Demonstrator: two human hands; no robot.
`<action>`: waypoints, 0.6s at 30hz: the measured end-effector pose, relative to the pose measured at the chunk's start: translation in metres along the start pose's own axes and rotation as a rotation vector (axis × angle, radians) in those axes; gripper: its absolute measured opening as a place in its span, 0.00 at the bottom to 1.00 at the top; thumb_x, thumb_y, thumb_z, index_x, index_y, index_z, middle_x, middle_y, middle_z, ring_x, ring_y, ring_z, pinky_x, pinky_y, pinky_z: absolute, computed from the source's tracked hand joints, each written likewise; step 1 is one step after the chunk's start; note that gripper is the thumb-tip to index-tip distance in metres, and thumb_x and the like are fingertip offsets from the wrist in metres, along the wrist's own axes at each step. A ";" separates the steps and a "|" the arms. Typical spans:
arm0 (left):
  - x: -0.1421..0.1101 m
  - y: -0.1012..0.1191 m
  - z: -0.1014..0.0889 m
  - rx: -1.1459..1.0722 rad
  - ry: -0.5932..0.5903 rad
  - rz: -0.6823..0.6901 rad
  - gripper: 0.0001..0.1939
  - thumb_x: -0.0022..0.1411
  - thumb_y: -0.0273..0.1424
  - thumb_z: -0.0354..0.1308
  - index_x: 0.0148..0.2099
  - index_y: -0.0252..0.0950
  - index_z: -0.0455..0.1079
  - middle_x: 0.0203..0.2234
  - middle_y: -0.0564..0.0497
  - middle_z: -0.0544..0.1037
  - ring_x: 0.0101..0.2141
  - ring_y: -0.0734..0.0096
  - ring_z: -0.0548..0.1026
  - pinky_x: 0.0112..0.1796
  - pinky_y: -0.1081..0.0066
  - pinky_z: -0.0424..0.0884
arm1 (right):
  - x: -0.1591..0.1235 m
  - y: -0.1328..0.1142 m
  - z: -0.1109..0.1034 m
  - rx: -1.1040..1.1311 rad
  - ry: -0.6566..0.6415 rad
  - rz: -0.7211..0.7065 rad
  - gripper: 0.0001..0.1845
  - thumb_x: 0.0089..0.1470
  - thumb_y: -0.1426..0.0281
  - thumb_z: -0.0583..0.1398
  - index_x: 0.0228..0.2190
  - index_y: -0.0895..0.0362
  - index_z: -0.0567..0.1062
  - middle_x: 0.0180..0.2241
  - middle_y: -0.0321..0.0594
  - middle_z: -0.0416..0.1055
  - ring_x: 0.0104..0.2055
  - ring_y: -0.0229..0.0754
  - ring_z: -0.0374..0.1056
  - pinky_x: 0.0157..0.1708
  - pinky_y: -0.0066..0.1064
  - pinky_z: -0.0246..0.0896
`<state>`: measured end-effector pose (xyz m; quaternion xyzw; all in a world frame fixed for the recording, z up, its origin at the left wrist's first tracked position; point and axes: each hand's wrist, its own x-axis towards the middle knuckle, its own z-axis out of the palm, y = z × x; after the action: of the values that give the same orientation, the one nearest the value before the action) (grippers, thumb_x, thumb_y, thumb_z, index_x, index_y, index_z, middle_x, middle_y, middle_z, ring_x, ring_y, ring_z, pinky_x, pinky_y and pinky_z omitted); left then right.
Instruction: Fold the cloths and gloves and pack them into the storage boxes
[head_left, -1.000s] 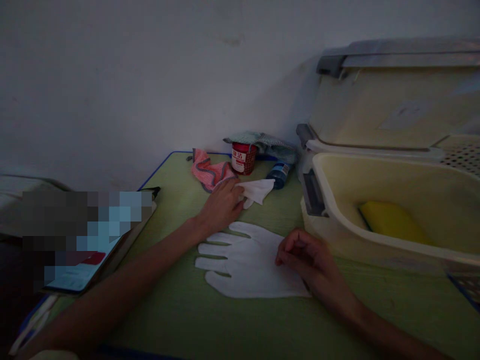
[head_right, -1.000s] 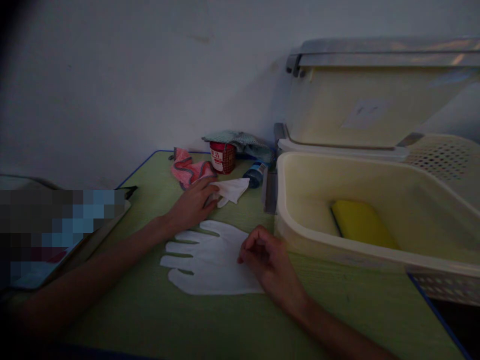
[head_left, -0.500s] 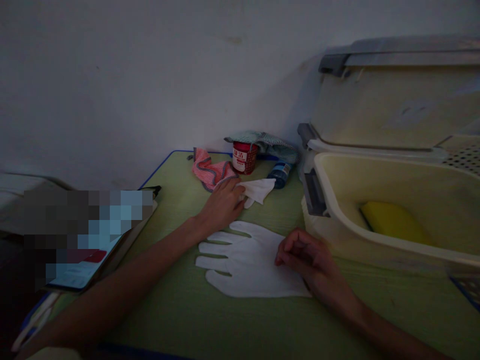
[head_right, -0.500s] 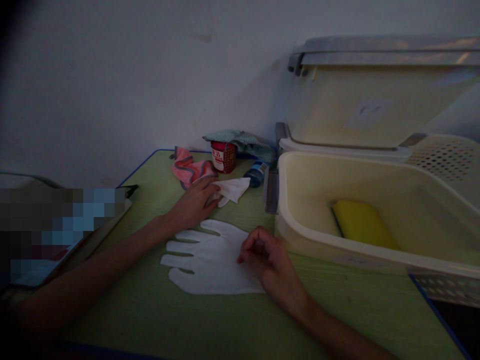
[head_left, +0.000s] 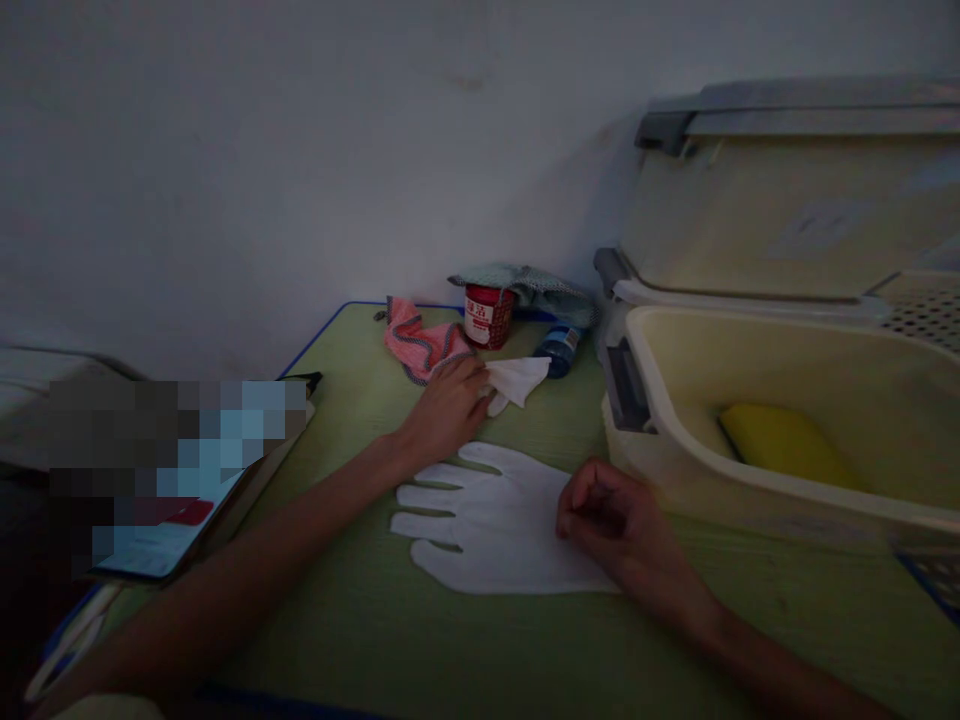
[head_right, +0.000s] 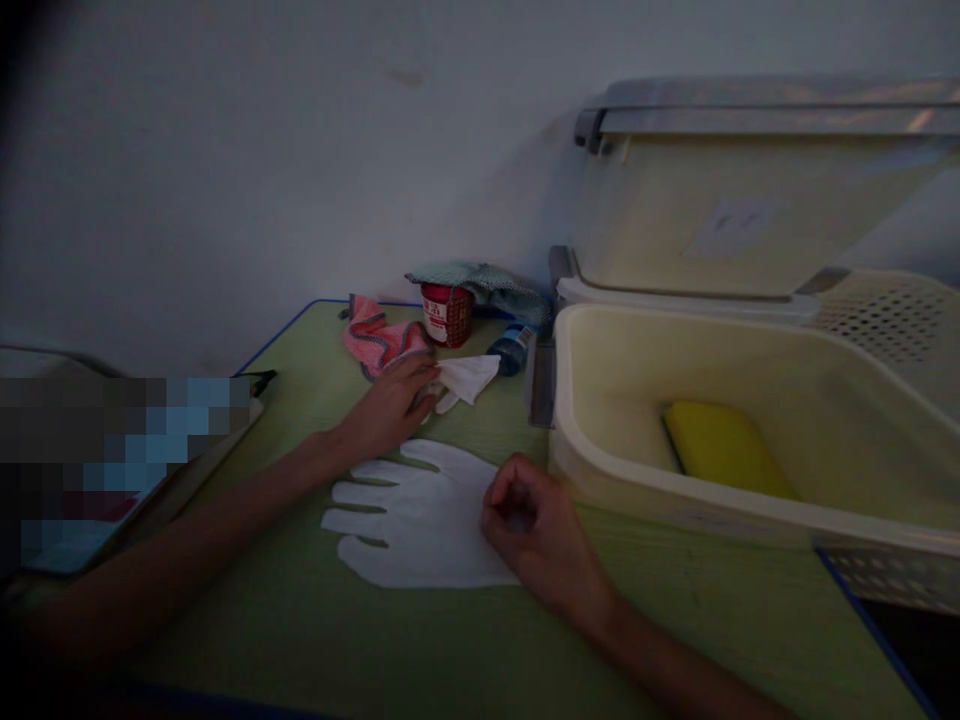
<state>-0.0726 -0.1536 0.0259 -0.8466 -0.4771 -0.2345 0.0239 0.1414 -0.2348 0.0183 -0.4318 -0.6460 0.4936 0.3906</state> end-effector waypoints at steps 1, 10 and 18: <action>0.000 0.001 -0.001 -0.019 0.025 0.004 0.14 0.59 0.23 0.47 0.46 0.26 0.67 0.45 0.38 0.70 0.49 0.57 0.67 0.51 0.56 0.64 | 0.000 0.000 0.000 -0.024 0.002 -0.006 0.06 0.41 0.72 0.56 0.21 0.54 0.61 0.19 0.31 0.62 0.21 0.33 0.58 0.20 0.25 0.53; 0.003 0.021 -0.028 -0.348 0.306 -0.040 0.16 0.59 0.25 0.47 0.50 0.32 0.66 0.48 0.43 0.70 0.50 0.63 0.67 0.52 0.58 0.64 | 0.000 -0.007 0.000 -0.134 -0.058 -0.037 0.02 0.47 0.73 0.54 0.27 0.56 0.66 0.20 0.31 0.60 0.22 0.34 0.57 0.21 0.25 0.53; -0.013 0.036 -0.068 -0.940 0.359 -0.323 0.21 0.46 0.29 0.62 0.46 0.34 0.69 0.48 0.46 0.71 0.46 0.64 0.72 0.45 0.65 0.71 | -0.008 -0.010 0.002 -0.265 -0.089 -0.182 0.07 0.55 0.75 0.50 0.36 0.55 0.64 0.21 0.31 0.63 0.22 0.34 0.61 0.22 0.25 0.58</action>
<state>-0.0742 -0.2010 0.0873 -0.6281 -0.4332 -0.5654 -0.3133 0.1399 -0.2440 0.0271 -0.3969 -0.7585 0.3854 0.3443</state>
